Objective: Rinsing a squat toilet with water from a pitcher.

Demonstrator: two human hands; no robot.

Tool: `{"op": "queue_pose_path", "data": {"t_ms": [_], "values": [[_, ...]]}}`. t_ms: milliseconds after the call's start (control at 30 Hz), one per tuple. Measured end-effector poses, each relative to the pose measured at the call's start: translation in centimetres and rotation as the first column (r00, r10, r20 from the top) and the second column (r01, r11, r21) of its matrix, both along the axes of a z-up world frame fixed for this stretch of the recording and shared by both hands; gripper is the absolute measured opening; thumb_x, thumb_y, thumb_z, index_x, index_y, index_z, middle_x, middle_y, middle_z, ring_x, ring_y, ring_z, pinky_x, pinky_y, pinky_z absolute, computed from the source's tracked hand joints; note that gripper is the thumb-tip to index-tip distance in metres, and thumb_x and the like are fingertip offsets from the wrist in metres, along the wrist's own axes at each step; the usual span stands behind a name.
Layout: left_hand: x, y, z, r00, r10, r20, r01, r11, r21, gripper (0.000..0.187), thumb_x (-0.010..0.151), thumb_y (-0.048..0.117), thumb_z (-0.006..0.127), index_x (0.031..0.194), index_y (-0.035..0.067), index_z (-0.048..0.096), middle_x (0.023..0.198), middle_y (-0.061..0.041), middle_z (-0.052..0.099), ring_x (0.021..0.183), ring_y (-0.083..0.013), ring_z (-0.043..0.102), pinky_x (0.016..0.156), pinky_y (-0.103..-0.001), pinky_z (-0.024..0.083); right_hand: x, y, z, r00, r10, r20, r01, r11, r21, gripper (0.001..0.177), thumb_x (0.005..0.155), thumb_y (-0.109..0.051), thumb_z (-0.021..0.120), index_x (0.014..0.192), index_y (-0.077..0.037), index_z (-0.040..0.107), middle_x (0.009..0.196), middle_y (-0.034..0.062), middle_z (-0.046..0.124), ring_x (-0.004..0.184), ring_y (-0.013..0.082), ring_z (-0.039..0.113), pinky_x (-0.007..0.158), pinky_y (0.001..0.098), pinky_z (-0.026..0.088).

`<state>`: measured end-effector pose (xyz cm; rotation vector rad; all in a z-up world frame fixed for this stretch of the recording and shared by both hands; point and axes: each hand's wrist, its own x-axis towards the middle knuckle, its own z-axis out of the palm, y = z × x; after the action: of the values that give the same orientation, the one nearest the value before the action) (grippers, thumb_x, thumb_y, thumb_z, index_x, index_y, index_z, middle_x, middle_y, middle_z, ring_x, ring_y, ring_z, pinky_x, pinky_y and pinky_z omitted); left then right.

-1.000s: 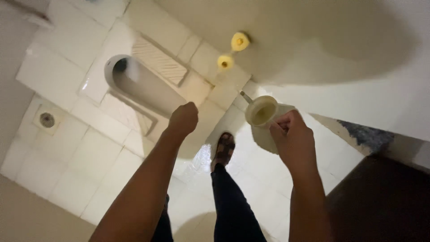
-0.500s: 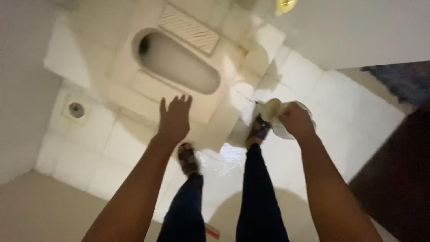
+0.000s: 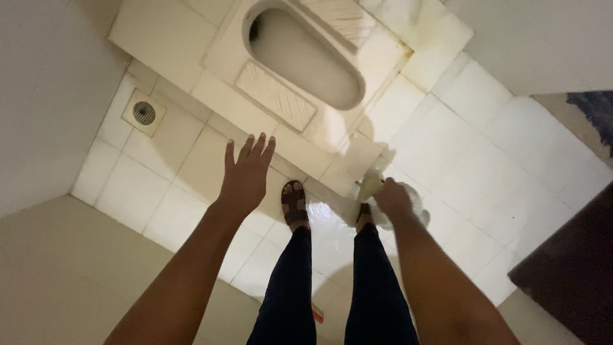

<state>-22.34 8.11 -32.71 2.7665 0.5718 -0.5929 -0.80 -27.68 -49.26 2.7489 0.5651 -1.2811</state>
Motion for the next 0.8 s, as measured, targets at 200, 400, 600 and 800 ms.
{"op": "queue_pose_path", "data": {"t_ms": [200,400,600,800], "values": [[-0.4,1.1,1.0,0.997,0.080,-0.023,-0.080,0.997,0.002,0.086,0.083,-0.005,0.053,0.161,0.010,0.021,0.167,-0.013,0.027,0.154,-0.0295,0.021,0.120,-0.063,0.006,-4.3,11.2,2.7,0.993,-0.031,-0.111,0.030,1.000,-0.009,0.047,0.097,-0.028,0.062,0.134,0.001,0.053,0.123,0.0273,0.068,0.112,0.0409,0.068,0.096,0.0506,0.054],[-0.3,2.7,2.0,0.980,0.186,0.066,-0.183,0.982,-0.046,0.085,0.084,-0.008,0.052,0.162,0.010,0.024,0.168,-0.013,0.028,0.157,-0.0302,0.020,0.122,-0.063,0.004,-2.3,20.9,4.4,0.996,0.066,-0.052,-0.062,0.995,0.076,0.043,0.097,-0.030,0.063,0.127,-0.002,0.054,0.118,0.0293,0.068,0.110,0.0452,0.067,0.095,0.0544,0.054],[2.4,3.2,2.1,0.986,0.168,-0.005,-0.168,0.986,0.006,0.087,0.082,-0.006,0.054,0.162,0.009,0.023,0.167,-0.014,0.027,0.156,-0.0306,0.020,0.121,-0.064,0.004,4.1,23.2,4.8,0.991,0.117,0.069,-0.125,0.985,0.116,0.043,0.096,-0.033,0.067,0.123,-0.002,0.055,0.114,0.0273,0.072,0.107,0.0448,0.070,0.093,0.0557,0.055],[9.4,1.8,2.0,0.983,0.169,-0.078,-0.167,0.985,0.034,0.088,0.086,0.009,0.062,0.162,0.008,0.019,0.169,-0.012,0.022,0.156,-0.0302,0.017,0.121,-0.062,0.005,14.7,19.5,4.1,0.990,0.008,0.142,-0.011,1.000,0.022,0.055,0.091,-0.045,0.074,0.121,-0.001,0.061,0.115,0.0228,0.072,0.108,0.0410,0.070,0.091,0.0514,0.057]]}}
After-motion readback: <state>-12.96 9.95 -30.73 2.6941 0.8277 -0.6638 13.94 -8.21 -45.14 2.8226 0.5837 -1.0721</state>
